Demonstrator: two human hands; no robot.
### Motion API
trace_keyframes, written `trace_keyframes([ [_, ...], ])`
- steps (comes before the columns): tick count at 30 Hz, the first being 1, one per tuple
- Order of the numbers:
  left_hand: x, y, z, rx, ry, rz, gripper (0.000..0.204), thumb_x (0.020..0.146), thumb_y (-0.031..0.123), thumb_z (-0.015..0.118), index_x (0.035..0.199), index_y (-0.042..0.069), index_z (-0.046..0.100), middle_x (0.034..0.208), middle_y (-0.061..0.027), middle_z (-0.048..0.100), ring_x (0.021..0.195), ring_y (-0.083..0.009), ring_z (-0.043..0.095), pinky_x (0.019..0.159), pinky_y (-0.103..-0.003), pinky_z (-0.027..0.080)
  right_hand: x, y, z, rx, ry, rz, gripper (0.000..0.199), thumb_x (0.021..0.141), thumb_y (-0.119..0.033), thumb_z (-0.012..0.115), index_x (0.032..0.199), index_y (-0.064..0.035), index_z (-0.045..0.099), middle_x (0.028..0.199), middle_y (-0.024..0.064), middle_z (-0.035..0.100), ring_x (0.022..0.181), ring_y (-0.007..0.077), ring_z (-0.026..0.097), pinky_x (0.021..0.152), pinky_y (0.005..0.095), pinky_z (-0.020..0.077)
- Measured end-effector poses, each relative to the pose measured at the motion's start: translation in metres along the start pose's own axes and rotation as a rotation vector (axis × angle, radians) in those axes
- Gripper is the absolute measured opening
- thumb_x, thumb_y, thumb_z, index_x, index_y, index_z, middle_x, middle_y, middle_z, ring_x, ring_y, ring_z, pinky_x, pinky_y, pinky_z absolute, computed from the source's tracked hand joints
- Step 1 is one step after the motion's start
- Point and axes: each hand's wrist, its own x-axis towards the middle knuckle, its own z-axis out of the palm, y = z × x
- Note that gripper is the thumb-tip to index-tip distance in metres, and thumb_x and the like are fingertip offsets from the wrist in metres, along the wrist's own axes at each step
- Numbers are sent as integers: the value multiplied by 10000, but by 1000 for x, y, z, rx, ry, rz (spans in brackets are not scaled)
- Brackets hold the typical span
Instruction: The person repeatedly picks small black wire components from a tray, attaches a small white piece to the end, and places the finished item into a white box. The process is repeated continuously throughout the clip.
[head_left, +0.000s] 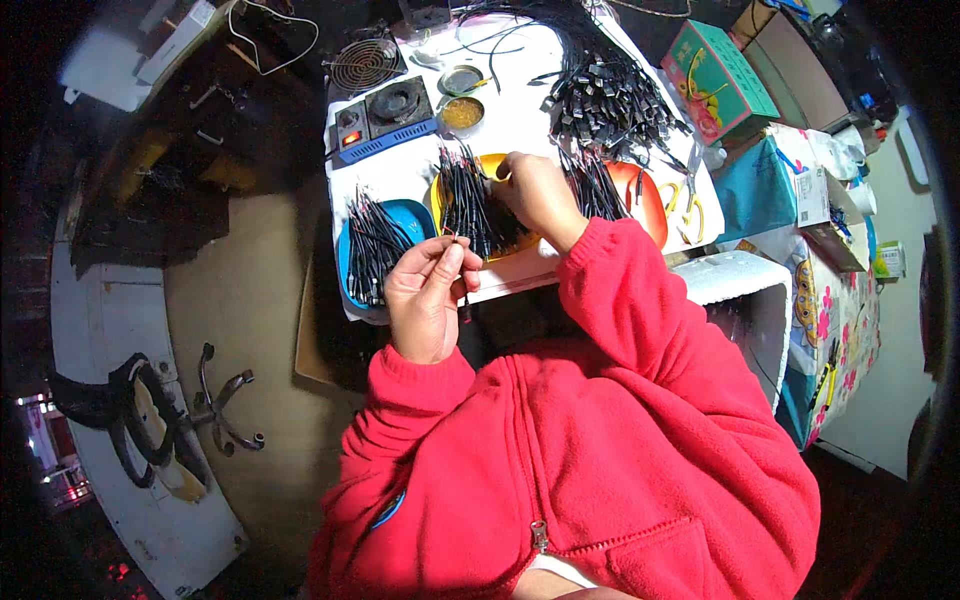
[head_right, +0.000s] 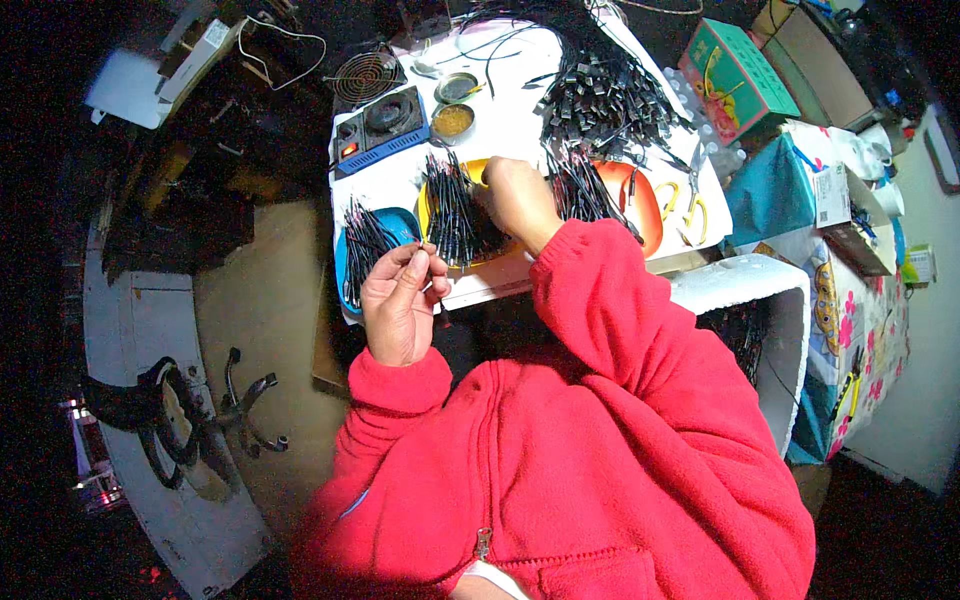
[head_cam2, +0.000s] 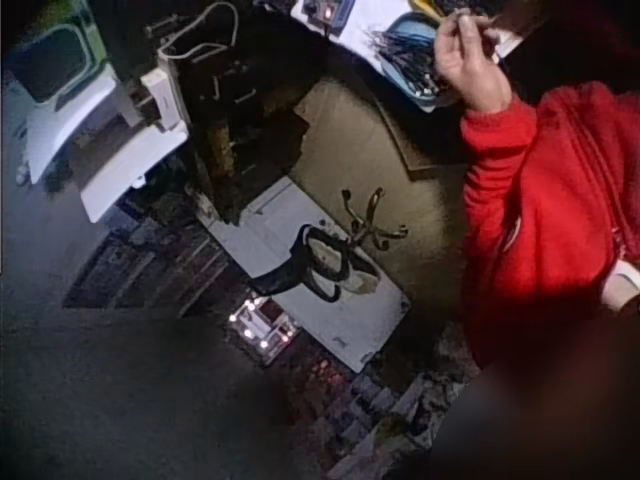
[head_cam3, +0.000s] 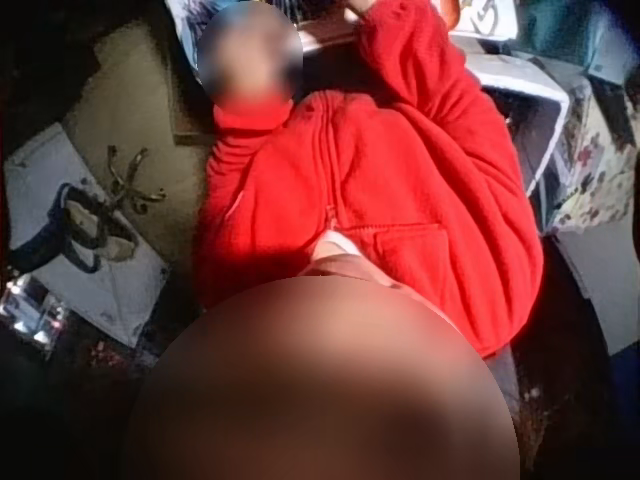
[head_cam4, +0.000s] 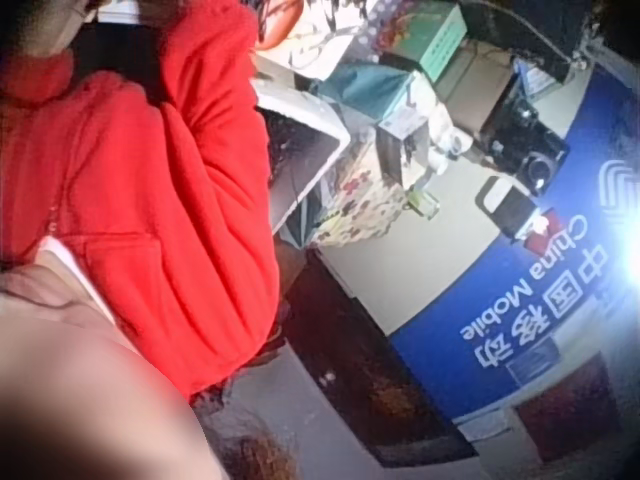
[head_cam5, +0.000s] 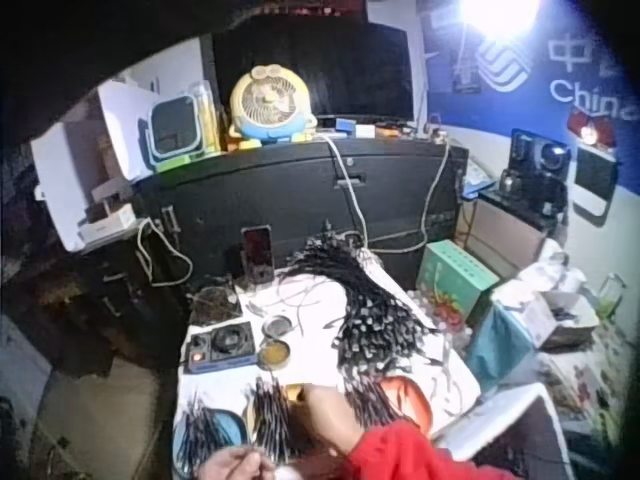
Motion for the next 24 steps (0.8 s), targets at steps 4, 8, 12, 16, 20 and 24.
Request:
trace_keyframes([
  [4, -4, 1, 0, 4, -1, 9, 137, 904, 82, 595, 999, -15, 612, 816, -91, 646, 662, -127, 582, 613, -221, 476, -1, 0, 5, -61, -36, -12, 227, 760, -206, 666, 777, 20, 679, 756, 254, 638, 738, 395, 649, 679, 452, 518],
  [8, -9, 3, 0, 12, 18, 14, 137, 903, 96, 599, 990, -8, 617, 815, -80, 647, 660, -126, 590, 619, -235, 493, 4, 1, -13, 114, -205, 65, 280, 746, -247, 670, 701, 30, 682, 662, 222, 630, 613, 325, 644, 623, 414, 506],
  [12, -8, -1, 3, 5, 54, -18, 137, 905, 106, 599, 989, -1, 618, 845, -94, 660, 713, -156, 637, 661, -274, 539, -9, -2, -40, 601, -443, 368, 239, 854, -208, 595, 784, 19, 609, 622, 16, 555, 483, 88, 488, 443, 225, 376],
  [16, -2, -7, 5, -29, 28, -14, 128, 919, 100, 571, 993, 1, 609, 926, -136, 664, 836, -219, 665, 732, -321, 562, -42, -4, -53, 770, -480, 269, 209, 908, -201, 538, 805, -28, 593, 647, 11, 562, 507, 62, 462, 468, 211, 355],
  [20, 7, -13, 10, -49, 25, -17, 121, 934, 100, 539, 990, 16, 605, 991, -147, 664, 902, -240, 663, 763, -339, 558, -44, -11, -48, 486, -343, 38, 171, 920, -136, 530, 877, 25, 570, 708, 26, 582, 630, 100, 530, 562, 245, 430],
  [24, 8, -9, 16, -87, 73, 2, 111, 929, 102, 549, 985, 24, 604, 992, -144, 666, 909, -234, 661, 772, -344, 555, -57, -23, -50, 552, -158, -151, 136, 926, -103, 552, 894, 28, 535, 731, 25, 567, 638, 76, 516, 577, 231, 445],
])
